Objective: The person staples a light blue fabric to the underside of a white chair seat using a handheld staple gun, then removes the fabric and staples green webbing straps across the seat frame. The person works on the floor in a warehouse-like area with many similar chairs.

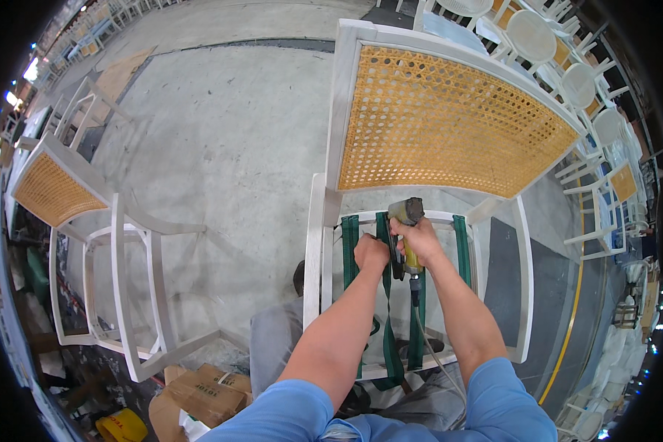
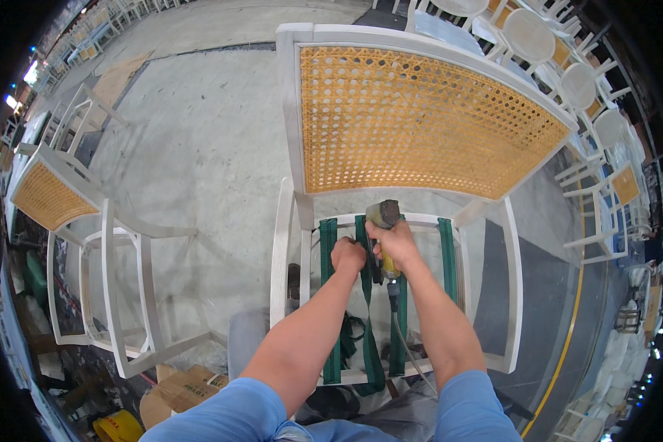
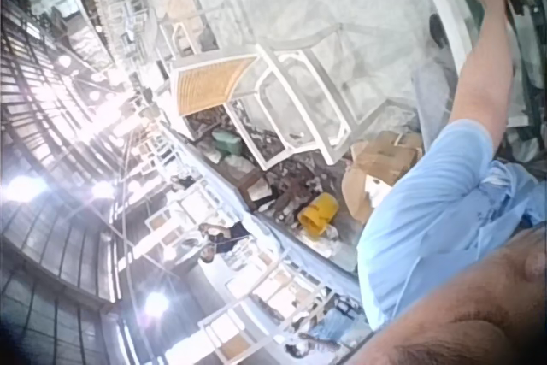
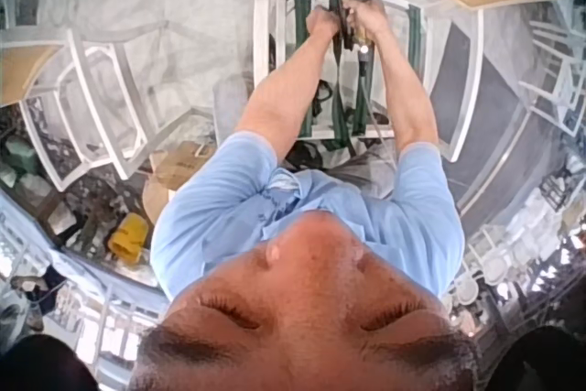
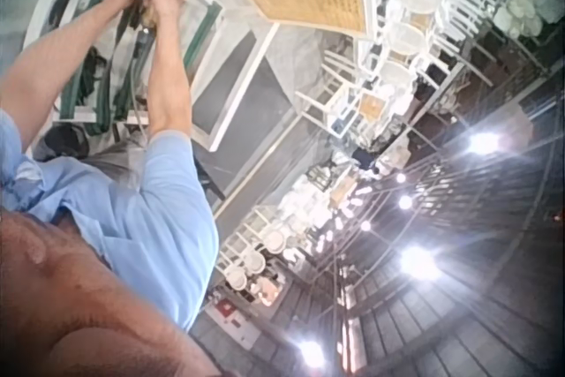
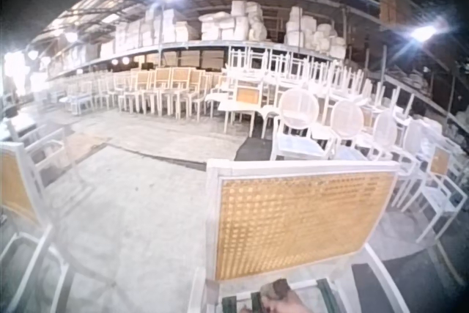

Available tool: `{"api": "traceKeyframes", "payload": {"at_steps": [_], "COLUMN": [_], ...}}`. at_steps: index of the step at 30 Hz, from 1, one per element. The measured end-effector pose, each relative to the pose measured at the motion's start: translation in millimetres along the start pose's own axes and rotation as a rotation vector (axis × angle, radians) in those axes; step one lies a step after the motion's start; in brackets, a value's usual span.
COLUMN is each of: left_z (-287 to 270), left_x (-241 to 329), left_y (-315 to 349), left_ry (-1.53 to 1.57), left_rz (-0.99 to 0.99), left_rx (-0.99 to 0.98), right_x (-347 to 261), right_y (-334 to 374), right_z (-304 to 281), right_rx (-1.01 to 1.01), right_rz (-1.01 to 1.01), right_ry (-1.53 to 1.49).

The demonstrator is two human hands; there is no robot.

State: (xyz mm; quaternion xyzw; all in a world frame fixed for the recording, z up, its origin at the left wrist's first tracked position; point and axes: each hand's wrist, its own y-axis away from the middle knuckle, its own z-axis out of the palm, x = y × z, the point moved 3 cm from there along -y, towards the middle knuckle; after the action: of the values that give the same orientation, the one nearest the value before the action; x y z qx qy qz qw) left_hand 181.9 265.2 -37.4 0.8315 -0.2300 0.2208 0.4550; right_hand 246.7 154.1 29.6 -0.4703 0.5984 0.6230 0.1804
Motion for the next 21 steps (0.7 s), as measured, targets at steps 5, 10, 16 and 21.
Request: {"api": "traceKeyframes", "payload": {"at_steps": [5, 10, 16, 21], "left_z": [7, 6, 5, 0], "left_x": [-3, -5, -4, -1], "left_y": [-5, -6, -3, -1], "left_ry": [0.019, 0.035, 0.077, 0.11], "left_rz": [-0.07, -0.098, -0.11, -0.147], "left_rx": [0.003, -0.005, -0.015, -0.019], "right_x": [2, -1, -2, 0], "right_y": [-3, -3, -3, 0], "right_z": [1, 7, 12, 17], "right_rx": [0.019, 0.013, 0.014, 0.021], "right_rz": [-0.013, -0.02, 0.003, 0.003], "right_ry": [0.058, 0.092, 0.117, 0.115]}}
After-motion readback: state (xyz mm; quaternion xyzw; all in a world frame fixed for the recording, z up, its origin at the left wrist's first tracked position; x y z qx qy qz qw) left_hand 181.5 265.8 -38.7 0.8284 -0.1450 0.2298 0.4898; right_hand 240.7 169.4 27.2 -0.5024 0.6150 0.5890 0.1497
